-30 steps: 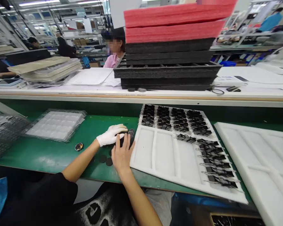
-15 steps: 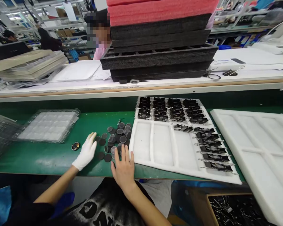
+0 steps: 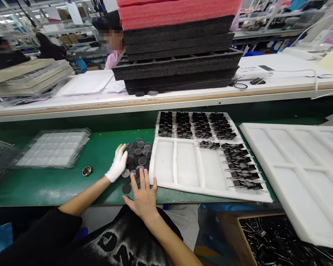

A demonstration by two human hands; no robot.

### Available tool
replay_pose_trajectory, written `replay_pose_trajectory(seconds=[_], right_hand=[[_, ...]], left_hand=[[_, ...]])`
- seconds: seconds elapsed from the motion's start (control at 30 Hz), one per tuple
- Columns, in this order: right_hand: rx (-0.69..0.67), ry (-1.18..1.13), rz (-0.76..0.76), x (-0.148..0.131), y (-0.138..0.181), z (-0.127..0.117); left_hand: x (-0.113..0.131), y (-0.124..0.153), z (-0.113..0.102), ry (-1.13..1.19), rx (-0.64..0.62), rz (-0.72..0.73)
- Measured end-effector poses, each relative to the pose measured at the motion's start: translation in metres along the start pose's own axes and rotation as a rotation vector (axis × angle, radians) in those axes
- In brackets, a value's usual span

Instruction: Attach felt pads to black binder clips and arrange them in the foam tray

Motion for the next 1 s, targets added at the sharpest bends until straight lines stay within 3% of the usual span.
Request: replay_pose_trajectory(seconds=[0.07, 0.2, 0.33, 0.47, 0.57, 0.73, 0.87, 1.0], right_hand=[[-0.021, 0.009, -0.053, -0.006, 0.001, 0.000], [-0.065, 0.037, -0.050, -0.019, -0.007, 0.001], [-0.114, 0.032, 0.051, -0.020, -0.021, 0.002], [-0.139, -0.024, 0.078, -0.012, -0.025, 0.000], [-0.153, -0.054, 0.077, -0.009, -0.025, -0.002], [-0.153, -0.067, 0.127, -0.007, -0.025, -0.007], [-0.150, -0.038, 0.165, 0.004, -0.017, -0.010], [-0.161, 0.006, 0.164, 0.021, -0.005, -0.012]], left_hand=[[-0.011, -0.018, -0.008, 0.055, -0.057, 0.033], [-0.027, -0.058, -0.018, 0.052, -0.335, 0.200], [-0.026, -0.067, -0.017, -0.059, -0.508, 0.286], [-0.022, -0.071, -0.018, -0.194, -0.478, 0.404], [-0.021, -0.094, -0.012, -0.237, -0.441, 0.445], [-0.013, -0.133, 0.019, -0.009, -0.572, 0.509], [-0.012, -0.135, 0.037, -0.061, -0.631, 0.576], [-0.007, -0.131, 0.035, -0.111, -0.678, 0.592]])
Point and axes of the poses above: each hand's wrist, its own y-axis away from the middle knuckle, its own z-axis out of the palm, x = y × z, the point moved 1 cm from there along -y, towards the middle knuckle, and after that the axes turned 14 degrees about z, right-handed, at the moved point
